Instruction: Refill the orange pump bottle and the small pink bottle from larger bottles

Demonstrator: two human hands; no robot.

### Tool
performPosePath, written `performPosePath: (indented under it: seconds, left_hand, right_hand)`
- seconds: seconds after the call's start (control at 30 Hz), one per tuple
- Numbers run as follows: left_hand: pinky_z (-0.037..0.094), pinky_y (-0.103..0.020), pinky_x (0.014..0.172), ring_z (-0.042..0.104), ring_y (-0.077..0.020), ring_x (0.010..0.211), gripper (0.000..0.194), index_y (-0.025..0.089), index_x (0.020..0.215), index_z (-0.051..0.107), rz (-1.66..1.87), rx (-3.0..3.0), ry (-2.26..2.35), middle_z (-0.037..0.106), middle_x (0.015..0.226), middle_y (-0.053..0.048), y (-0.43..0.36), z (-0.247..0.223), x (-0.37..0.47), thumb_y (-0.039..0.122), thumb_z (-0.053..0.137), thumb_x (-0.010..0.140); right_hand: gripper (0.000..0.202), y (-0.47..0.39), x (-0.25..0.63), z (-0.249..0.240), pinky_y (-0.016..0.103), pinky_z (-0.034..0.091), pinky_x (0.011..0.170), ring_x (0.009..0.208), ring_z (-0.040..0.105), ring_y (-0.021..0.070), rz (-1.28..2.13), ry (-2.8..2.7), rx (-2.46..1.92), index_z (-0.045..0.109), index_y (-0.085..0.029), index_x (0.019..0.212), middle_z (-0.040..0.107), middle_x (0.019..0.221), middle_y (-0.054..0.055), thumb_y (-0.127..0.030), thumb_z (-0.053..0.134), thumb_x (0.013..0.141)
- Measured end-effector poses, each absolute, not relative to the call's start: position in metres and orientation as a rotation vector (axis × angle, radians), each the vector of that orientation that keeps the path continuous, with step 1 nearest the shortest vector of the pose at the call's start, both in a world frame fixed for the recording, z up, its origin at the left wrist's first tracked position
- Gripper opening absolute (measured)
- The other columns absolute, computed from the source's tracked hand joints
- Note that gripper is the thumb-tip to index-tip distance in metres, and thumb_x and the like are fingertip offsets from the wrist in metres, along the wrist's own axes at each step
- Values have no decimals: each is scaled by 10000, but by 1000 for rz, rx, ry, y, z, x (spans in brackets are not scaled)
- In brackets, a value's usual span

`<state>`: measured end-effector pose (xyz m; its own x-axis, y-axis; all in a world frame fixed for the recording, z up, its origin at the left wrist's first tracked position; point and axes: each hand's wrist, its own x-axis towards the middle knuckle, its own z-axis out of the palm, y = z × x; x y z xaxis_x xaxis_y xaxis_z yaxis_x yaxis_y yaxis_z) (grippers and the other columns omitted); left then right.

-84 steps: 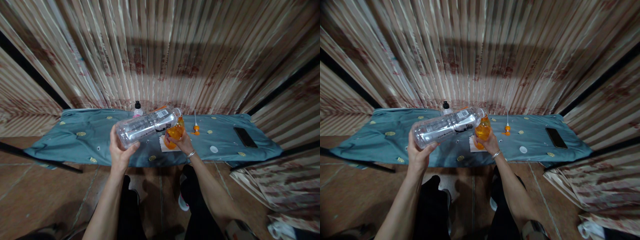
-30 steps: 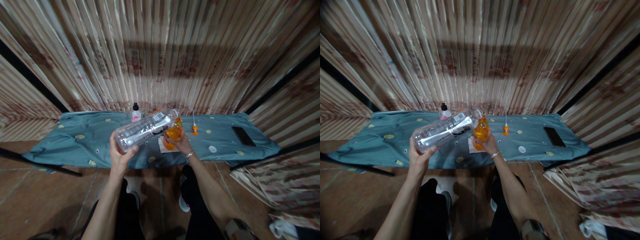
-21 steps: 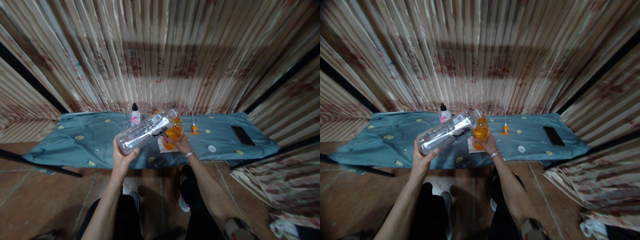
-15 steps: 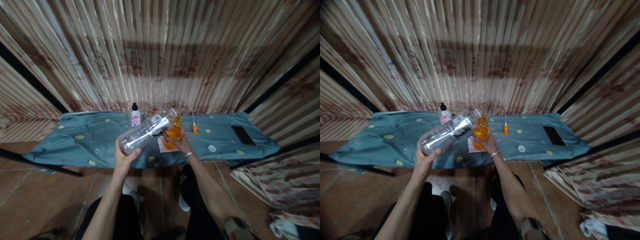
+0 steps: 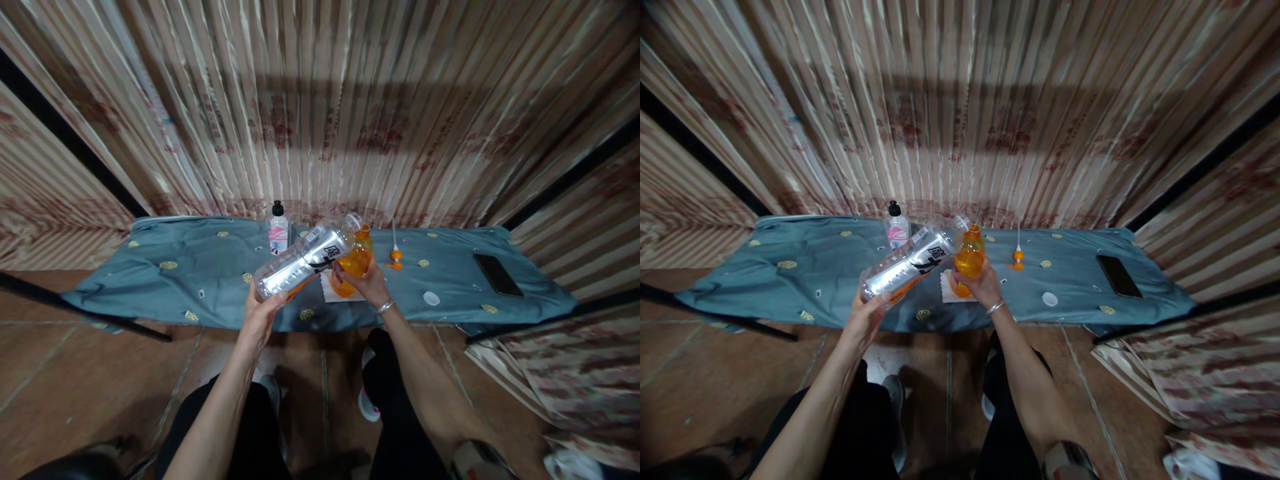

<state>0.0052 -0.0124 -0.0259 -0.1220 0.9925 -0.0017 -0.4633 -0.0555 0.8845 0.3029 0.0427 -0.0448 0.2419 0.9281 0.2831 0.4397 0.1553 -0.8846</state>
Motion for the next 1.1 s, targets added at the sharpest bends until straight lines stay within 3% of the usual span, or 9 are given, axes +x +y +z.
performPosePath:
  seconds: [0.2,0.43,0.73,0.97,1.1]
  left_hand:
    - [605,-417,1145,803,-328,1286,819,215,1297,750,1458,668,891,880,1205,-96,-10,-38,23,344,1085,561]
    - [672,-447,1019,845,-328,1164,752,207,1230,765,1333,597,842,886,1194,-102,-12,-43,36,338,1094,567]
    - [675,-524,1073,860,-390,1181,814,183,1306,787,1220,587,766,892,1229,-148,-14,-48,43,321,1104,569]
    - [708,-502,1033,869,-374,1158,924,231,1448,771,1164,589,716,899,1249,-122,-14,-52,45,325,1105,591]
    - [685,-587,1110,861,-420,1194,898,196,1430,787,1131,595,690,901,1234,-146,-15,-51,45,381,1099,609]
  right_hand:
    - [712,41,300,-43,560,683,964,1076,842,388,557,-1391,-1471,674,-298,1227,869,1140,82,-657,933,670]
    - [763,38,295,-38,627,667,1040,1173,827,427,592,-1377,-1523,665,-259,1266,871,1180,133,-648,912,658]
    - [787,38,294,-39,603,683,1008,1099,844,403,561,-1360,-1484,678,-271,1230,885,1152,115,-745,921,651]
    - [846,38,296,-40,590,692,999,1137,844,419,549,-1367,-1514,687,-255,1280,877,1188,144,-755,932,644]
    - [862,37,298,-42,580,697,989,1099,851,406,522,-1369,-1506,688,-254,1282,881,1172,133,-778,935,644]
